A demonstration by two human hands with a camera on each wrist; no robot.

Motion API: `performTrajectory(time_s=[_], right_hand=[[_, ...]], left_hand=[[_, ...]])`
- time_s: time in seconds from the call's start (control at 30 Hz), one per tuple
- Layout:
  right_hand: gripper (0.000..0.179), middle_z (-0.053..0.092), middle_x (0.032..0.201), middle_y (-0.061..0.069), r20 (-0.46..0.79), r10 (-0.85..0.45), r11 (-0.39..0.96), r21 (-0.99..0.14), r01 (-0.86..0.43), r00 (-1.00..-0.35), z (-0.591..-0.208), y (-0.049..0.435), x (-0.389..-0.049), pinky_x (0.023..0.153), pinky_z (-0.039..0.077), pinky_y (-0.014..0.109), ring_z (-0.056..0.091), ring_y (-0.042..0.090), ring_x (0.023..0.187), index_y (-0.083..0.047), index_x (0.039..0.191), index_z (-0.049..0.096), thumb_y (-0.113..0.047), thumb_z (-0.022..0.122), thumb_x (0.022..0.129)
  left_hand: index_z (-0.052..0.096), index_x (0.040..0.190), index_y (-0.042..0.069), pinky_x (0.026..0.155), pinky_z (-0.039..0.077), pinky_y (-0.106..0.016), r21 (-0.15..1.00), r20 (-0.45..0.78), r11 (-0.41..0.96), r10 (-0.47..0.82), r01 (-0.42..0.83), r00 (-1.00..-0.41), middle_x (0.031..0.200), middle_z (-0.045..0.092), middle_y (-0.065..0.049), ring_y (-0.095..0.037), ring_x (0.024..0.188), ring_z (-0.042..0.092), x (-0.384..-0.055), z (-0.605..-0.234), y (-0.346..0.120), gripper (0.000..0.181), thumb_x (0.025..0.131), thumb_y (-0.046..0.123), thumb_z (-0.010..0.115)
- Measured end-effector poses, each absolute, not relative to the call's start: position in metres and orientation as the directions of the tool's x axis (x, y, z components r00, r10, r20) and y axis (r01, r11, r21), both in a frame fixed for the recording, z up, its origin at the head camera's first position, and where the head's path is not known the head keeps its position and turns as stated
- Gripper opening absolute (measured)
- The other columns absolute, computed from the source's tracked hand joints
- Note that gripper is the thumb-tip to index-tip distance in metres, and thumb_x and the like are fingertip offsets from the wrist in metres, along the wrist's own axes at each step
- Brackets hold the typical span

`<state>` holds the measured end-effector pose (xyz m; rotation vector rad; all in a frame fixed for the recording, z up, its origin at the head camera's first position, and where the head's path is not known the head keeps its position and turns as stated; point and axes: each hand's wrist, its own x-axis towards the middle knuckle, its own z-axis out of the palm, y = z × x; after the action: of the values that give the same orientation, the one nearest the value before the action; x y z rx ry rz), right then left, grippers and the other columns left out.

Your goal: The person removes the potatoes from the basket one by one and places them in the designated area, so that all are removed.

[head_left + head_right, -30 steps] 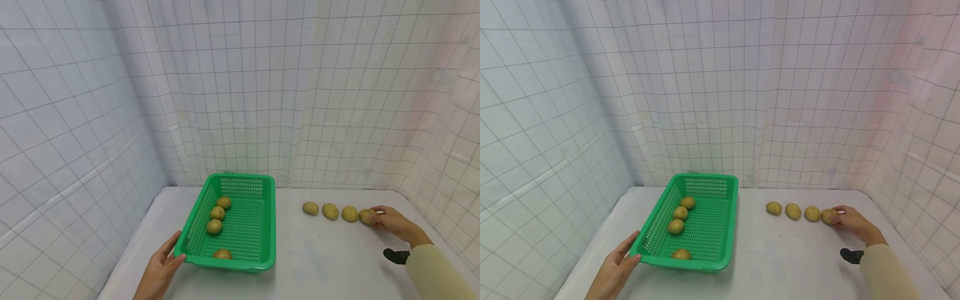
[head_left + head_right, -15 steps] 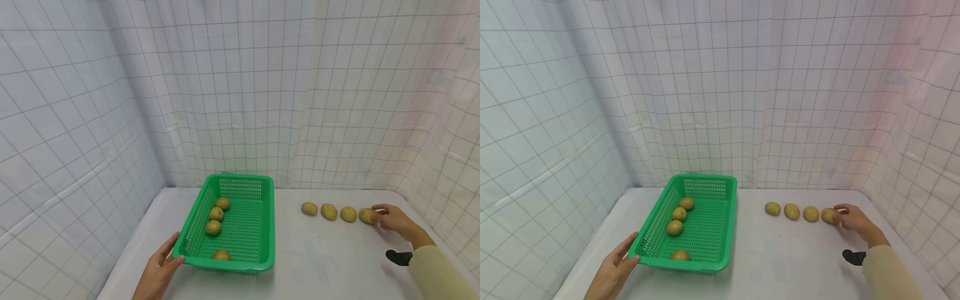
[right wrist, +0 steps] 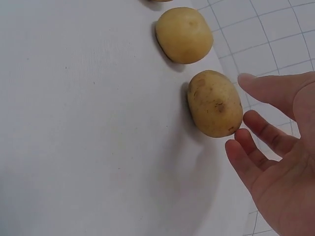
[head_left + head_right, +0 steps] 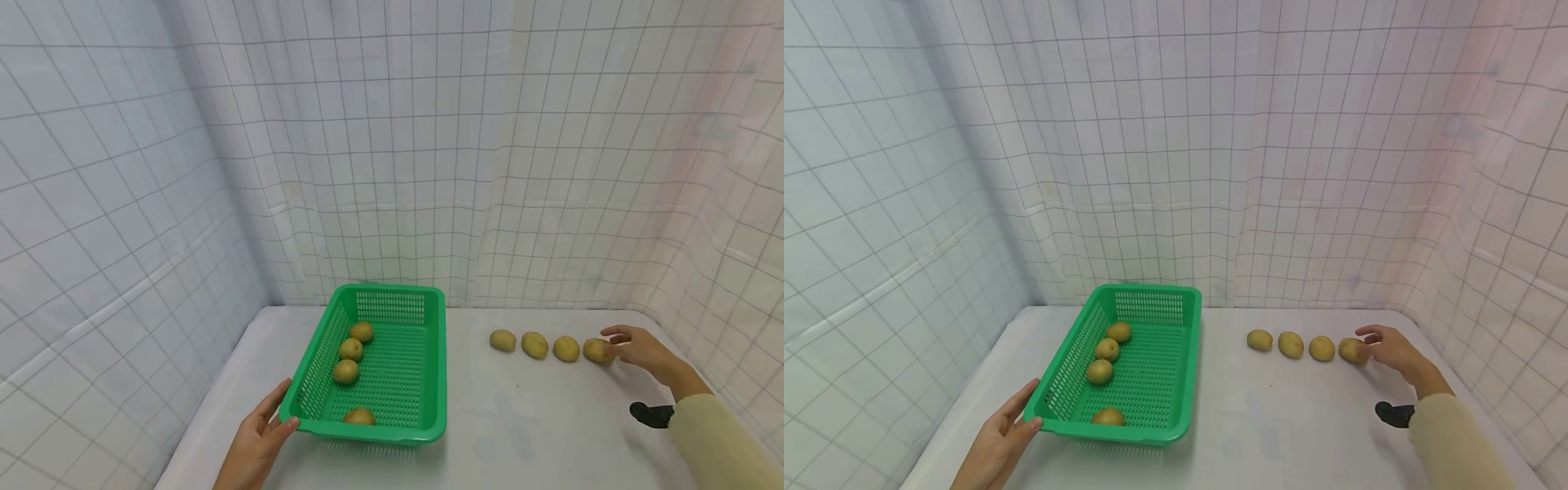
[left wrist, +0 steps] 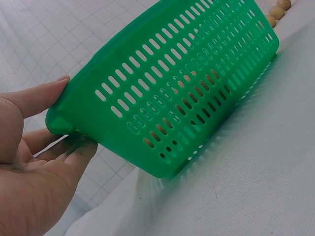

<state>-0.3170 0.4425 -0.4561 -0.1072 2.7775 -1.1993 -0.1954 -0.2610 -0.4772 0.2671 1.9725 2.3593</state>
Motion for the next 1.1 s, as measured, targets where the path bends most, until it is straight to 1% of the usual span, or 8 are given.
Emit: performTrajectory(time_s=[0.13, 0.3, 0.47, 0.53, 0.77, 0.93, 1.1], right_hand=[[0.057, 0.046, 0.136, 0.042, -0.066, -0.113, 0.716, -0.697, -0.035, -0.991, -0.45, 0.437, -0.319, 0.092, 0.053, 0.056, 0.049, 0.055, 0.122, 0.016, 0.141, 0.045, -0.021, 0.066, 0.104], [0.058, 0.045, 0.138, 0.042, -0.068, -0.128, 0.714, -0.698, -0.045, -0.989, -0.443, 0.43, -0.32, 0.091, 0.052, 0.054, 0.047, 0.055, 0.123, 0.015, 0.142, 0.045, -0.023, 0.067, 0.103], [0.057, 0.045, 0.14, 0.04, -0.068, -0.148, 0.71, -0.702, -0.058, -0.987, -0.437, 0.424, -0.321, 0.094, 0.049, 0.063, 0.046, 0.055, 0.125, 0.013, 0.143, 0.045, -0.02, 0.067, 0.102], [0.056, 0.045, 0.139, 0.04, -0.057, -0.163, 0.705, -0.705, -0.076, -0.985, -0.435, 0.422, -0.322, 0.094, 0.049, 0.064, 0.047, 0.055, 0.124, 0.013, 0.143, 0.045, -0.018, 0.067, 0.102], [0.055, 0.047, 0.139, 0.038, -0.044, -0.191, 0.691, -0.715, -0.103, -0.981, -0.431, 0.407, -0.327, 0.095, 0.052, 0.059, 0.051, 0.052, 0.123, 0.011, 0.143, 0.047, -0.019, 0.067, 0.102], [0.054, 0.049, 0.14, 0.034, -0.027, -0.229, 0.679, -0.721, -0.14, -0.973, -0.424, 0.393, -0.331, 0.098, 0.052, 0.059, 0.053, 0.051, 0.123, 0.007, 0.143, 0.05, -0.023, 0.067, 0.102], [0.054, 0.052, 0.139, 0.03, -0.021, -0.272, 0.664, -0.728, -0.172, -0.962, -0.418, 0.377, -0.336, 0.099, 0.052, 0.056, 0.054, 0.049, 0.124, 0.006, 0.142, 0.052, -0.024, 0.07, 0.101]], left_hand=[[0.005, 0.162, -0.008, 0.104, 0.046, -0.024, 0.98, 0.102, -0.185, 0.158, 0.072, -0.982, 0.165, 0.004, -0.022, -0.001, 0.13, 0.051, -0.195, -0.478, -0.262, 0.078, 0.105, -0.002, 0.057], [0.004, 0.162, -0.008, 0.105, 0.046, -0.024, 0.978, 0.109, -0.196, 0.168, 0.076, -0.98, 0.165, 0.002, -0.023, -0.001, 0.131, 0.05, -0.195, -0.479, -0.262, 0.077, 0.105, -0.003, 0.056], [0.005, 0.162, -0.008, 0.104, 0.046, -0.024, 0.981, 0.1, -0.182, 0.16, 0.07, -0.982, 0.166, 0.002, -0.023, 0.0, 0.13, 0.05, -0.195, -0.478, -0.262, 0.078, 0.105, -0.002, 0.057], [0.005, 0.162, -0.008, 0.104, 0.046, -0.024, 0.982, 0.096, -0.178, 0.156, 0.068, -0.983, 0.166, 0.002, -0.023, 0.0, 0.13, 0.05, -0.195, -0.478, -0.261, 0.078, 0.104, -0.001, 0.058], [0.006, 0.162, -0.008, 0.104, 0.046, -0.024, 0.982, 0.097, -0.173, 0.148, 0.071, -0.984, 0.166, 0.002, -0.024, 0.001, 0.129, 0.05, -0.196, -0.478, -0.261, 0.078, 0.104, -0.001, 0.058], [0.006, 0.162, -0.008, 0.104, 0.046, -0.023, 0.983, 0.088, -0.173, 0.14, 0.063, -0.986, 0.165, 0.005, -0.022, 0.001, 0.128, 0.051, -0.196, -0.479, -0.261, 0.078, 0.104, -0.002, 0.058], [0.006, 0.162, -0.008, 0.103, 0.047, -0.024, 0.982, 0.087, -0.176, 0.139, 0.061, -0.986, 0.165, 0.005, -0.022, 0.0, 0.129, 0.051, -0.196, -0.479, -0.261, 0.078, 0.104, -0.002, 0.057]])
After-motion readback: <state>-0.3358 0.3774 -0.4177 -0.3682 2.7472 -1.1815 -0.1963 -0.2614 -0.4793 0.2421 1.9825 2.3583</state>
